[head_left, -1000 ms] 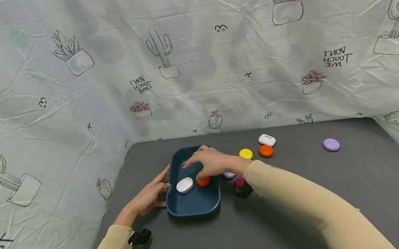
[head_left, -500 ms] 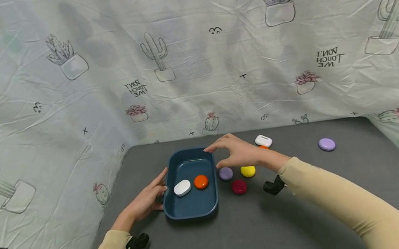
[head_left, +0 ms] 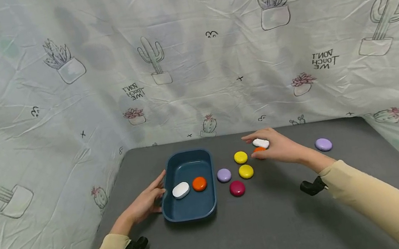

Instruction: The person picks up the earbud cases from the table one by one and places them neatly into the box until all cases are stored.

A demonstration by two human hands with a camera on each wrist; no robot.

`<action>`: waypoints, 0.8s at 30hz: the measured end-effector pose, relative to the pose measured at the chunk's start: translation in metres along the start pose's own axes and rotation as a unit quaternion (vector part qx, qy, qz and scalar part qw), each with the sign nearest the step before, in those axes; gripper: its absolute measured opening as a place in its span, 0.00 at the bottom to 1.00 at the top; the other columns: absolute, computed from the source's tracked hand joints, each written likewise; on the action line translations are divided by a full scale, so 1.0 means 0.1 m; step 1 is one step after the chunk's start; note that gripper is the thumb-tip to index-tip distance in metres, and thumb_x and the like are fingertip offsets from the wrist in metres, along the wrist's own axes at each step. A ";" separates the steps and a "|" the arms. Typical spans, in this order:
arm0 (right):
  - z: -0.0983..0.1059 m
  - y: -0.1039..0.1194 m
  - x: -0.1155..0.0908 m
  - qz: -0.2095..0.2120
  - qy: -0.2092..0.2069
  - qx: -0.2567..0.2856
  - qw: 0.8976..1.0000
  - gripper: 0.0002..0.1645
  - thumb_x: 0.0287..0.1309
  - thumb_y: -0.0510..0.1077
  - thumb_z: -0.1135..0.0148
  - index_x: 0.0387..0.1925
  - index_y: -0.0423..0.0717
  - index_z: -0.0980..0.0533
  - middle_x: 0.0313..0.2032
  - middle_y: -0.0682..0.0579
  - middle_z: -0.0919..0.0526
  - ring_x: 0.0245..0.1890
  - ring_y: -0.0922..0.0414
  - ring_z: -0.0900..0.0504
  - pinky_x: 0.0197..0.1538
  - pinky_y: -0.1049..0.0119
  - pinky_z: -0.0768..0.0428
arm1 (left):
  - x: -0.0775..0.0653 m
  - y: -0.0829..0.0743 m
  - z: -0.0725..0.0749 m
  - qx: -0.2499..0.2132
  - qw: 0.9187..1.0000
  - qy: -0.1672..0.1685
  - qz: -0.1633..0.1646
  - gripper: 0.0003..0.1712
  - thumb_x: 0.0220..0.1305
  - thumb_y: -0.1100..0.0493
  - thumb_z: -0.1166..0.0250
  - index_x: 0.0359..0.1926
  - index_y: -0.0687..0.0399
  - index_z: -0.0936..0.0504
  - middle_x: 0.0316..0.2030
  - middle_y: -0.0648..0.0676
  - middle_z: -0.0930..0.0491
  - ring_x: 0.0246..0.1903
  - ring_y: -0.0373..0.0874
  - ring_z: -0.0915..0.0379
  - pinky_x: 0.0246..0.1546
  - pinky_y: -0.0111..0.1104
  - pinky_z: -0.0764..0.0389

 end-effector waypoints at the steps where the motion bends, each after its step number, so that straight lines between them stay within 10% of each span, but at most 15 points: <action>1: 0.05 -0.05 -0.04 -0.003 -0.007 -0.002 1.000 0.33 0.64 0.52 0.28 0.69 0.63 0.26 0.63 0.54 0.23 0.67 0.49 0.38 0.63 0.42 0.35 | 0.00 0.00 0.00 0.000 1.000 0.000 0.000 0.39 0.81 0.58 0.53 0.82 0.25 0.58 0.80 0.61 0.61 0.74 0.66 0.55 0.46 0.48 0.19; 24: 0.97 -1.30 -1.14 -0.137 -0.113 -0.051 0.983 0.40 0.69 0.51 0.34 0.74 0.37 0.36 0.63 0.29 0.27 0.67 0.29 0.38 0.61 0.30 0.41 | -0.02 0.00 -0.01 0.014 1.000 0.003 -0.006 0.39 0.81 0.56 0.52 0.82 0.25 0.58 0.80 0.61 0.59 0.71 0.65 0.47 0.49 0.49 0.20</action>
Point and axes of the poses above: each hand's wrist, its own x-axis towards the middle knuckle, its own z-axis out of the back of the hand, y = z × x, the point moved 6 cm from there along x, towards the middle knuckle
